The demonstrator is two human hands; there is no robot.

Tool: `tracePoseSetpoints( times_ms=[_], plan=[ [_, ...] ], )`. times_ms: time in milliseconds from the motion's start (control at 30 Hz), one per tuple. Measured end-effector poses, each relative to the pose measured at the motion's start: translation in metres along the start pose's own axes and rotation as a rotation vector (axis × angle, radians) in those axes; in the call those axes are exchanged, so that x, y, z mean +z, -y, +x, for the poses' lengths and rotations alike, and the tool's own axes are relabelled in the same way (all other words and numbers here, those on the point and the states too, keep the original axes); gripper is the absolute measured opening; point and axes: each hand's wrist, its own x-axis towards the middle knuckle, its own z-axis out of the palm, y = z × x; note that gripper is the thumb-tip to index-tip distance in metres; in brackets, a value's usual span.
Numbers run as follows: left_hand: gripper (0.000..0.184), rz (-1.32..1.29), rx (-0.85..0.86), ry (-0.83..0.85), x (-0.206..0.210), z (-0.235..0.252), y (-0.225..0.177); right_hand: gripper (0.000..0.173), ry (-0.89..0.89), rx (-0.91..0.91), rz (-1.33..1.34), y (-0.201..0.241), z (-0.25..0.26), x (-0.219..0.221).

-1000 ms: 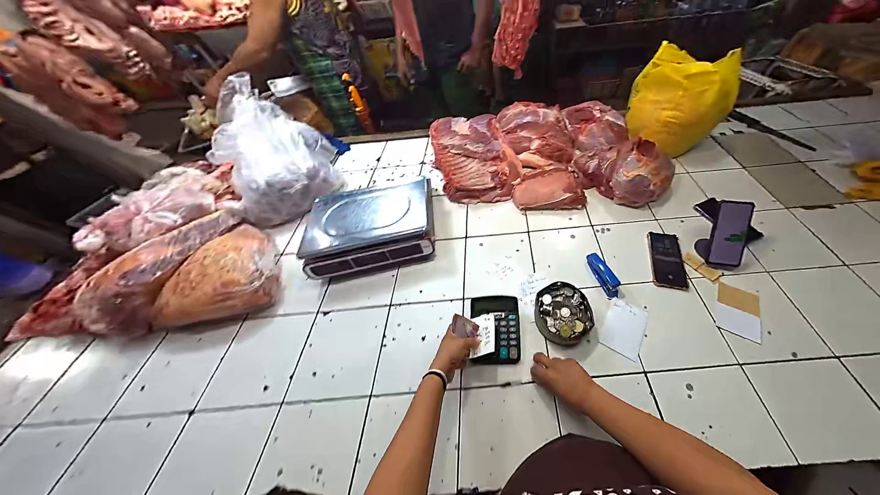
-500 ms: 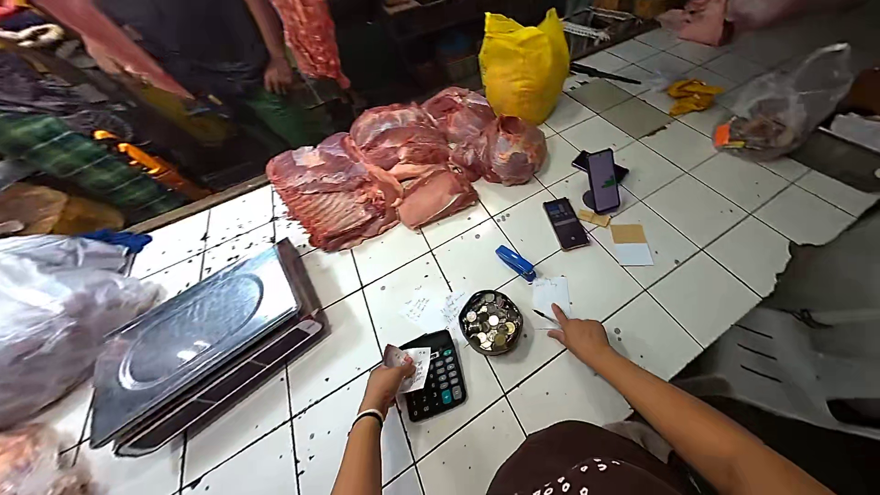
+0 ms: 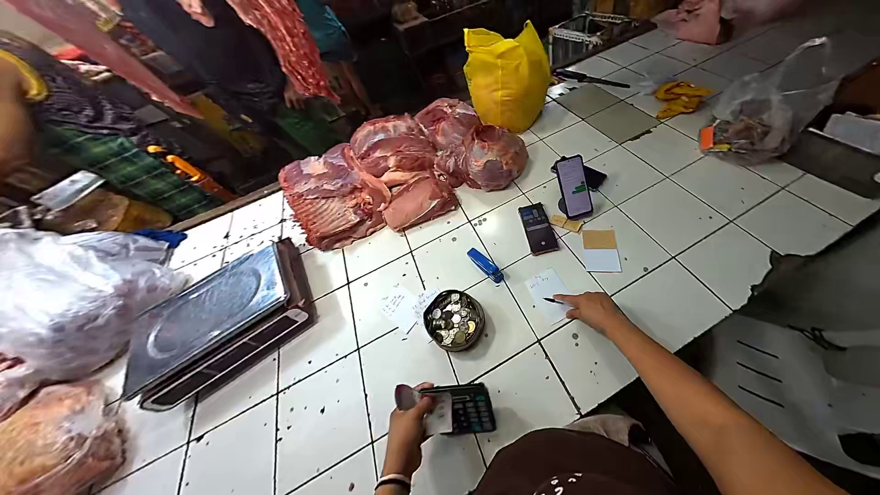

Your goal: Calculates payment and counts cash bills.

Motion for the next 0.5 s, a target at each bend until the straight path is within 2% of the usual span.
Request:
tracePoseSetpoints(
  times_ms=[67, 133, 233, 333, 433, 500],
  plan=[
    [0.024, -0.050, -0.031, 0.029, 0.030, -0.019, -0.005, 0.053, -0.029, -0.073, 0.051, 0.004, 0.004, -0.004],
    [0.024, -0.074, -0.056, 0.056, 0.062, -0.031, -0.012, 0.056, -0.066, -0.168, 0.236, 0.008, 0.003, -0.005],
    [0.025, -0.065, -0.057, 0.075, 0.113, -0.041, -0.026, 0.061, 0.090, -0.330, 0.438, 0.009, -0.018, -0.013],
    [0.028, -0.045, -0.044, 0.107, 0.168, -0.050, -0.046, 0.066, 0.207, -0.420, 0.547, -0.024, -0.037, -0.013],
    [0.027, -0.018, -0.019, 0.148, 0.227, -0.056, -0.068, 0.049, 0.151, -0.398, 0.691, -0.068, -0.040, -0.019],
    [0.031, 0.040, -0.028, 0.195, 0.266, -0.057, -0.078, 0.038, 0.015, -0.332, 0.787, -0.097, -0.038, -0.029]
  ],
)
